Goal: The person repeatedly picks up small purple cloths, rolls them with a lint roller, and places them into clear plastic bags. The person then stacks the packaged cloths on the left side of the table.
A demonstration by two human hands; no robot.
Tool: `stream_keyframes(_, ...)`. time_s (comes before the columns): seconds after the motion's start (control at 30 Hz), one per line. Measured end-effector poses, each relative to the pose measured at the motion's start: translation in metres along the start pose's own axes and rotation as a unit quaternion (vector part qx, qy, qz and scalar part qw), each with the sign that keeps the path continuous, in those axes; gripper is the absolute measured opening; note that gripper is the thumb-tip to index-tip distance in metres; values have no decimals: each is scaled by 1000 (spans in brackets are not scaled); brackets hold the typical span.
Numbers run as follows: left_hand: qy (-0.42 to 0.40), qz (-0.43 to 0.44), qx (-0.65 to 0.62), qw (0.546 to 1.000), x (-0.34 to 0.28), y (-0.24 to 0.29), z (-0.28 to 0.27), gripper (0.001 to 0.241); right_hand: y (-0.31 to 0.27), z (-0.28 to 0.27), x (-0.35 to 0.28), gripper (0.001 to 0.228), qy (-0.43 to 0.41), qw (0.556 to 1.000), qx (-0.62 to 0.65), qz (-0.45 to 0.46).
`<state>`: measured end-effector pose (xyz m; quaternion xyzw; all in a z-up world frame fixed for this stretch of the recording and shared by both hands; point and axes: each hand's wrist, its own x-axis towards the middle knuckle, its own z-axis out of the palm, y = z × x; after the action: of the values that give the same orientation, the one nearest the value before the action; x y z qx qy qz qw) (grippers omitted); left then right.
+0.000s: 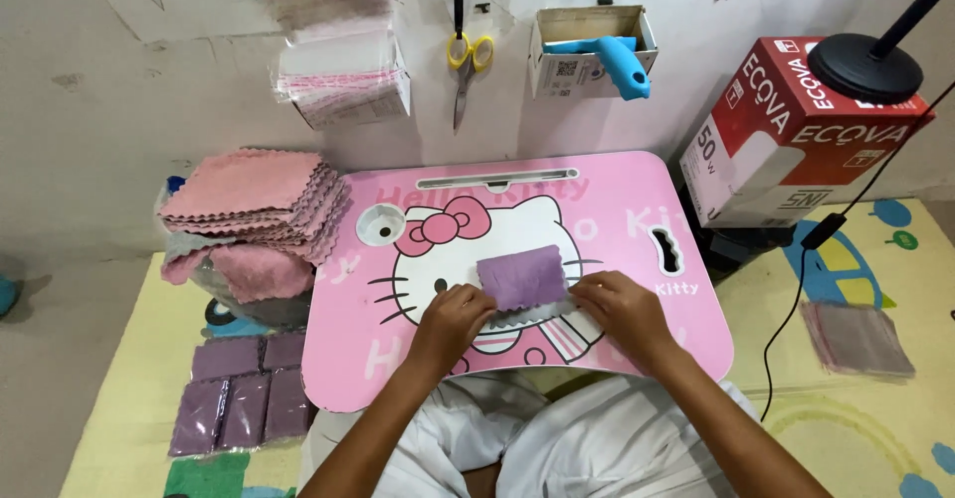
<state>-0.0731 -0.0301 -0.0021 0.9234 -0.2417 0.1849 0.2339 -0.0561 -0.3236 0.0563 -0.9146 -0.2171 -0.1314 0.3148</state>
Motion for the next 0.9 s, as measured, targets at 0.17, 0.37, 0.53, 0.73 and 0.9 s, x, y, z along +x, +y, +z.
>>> stream_keyframes(0.17,19,-9,-4,1000,-1,7,1,8,13,31,-4,27,18,990,-77,-117)
stream_keyframes(0.37,49,-28,-25,998,11,20,-14,6,1,61,9,42,46,983,-143,-102)
stream_keyframes(0.53,62,-49,-51,996,19,26,-28,9,12,77,19,32,105,966,-202,-120)
stream_keyframes(0.73,69,-25,-27,997,9,17,-19,8,23,52,9,19,120,966,-191,-125)
stream_keyframes(0.9,6,11,19,1000,-3,15,-6,9,16,28,-3,24,100,973,-148,-149)
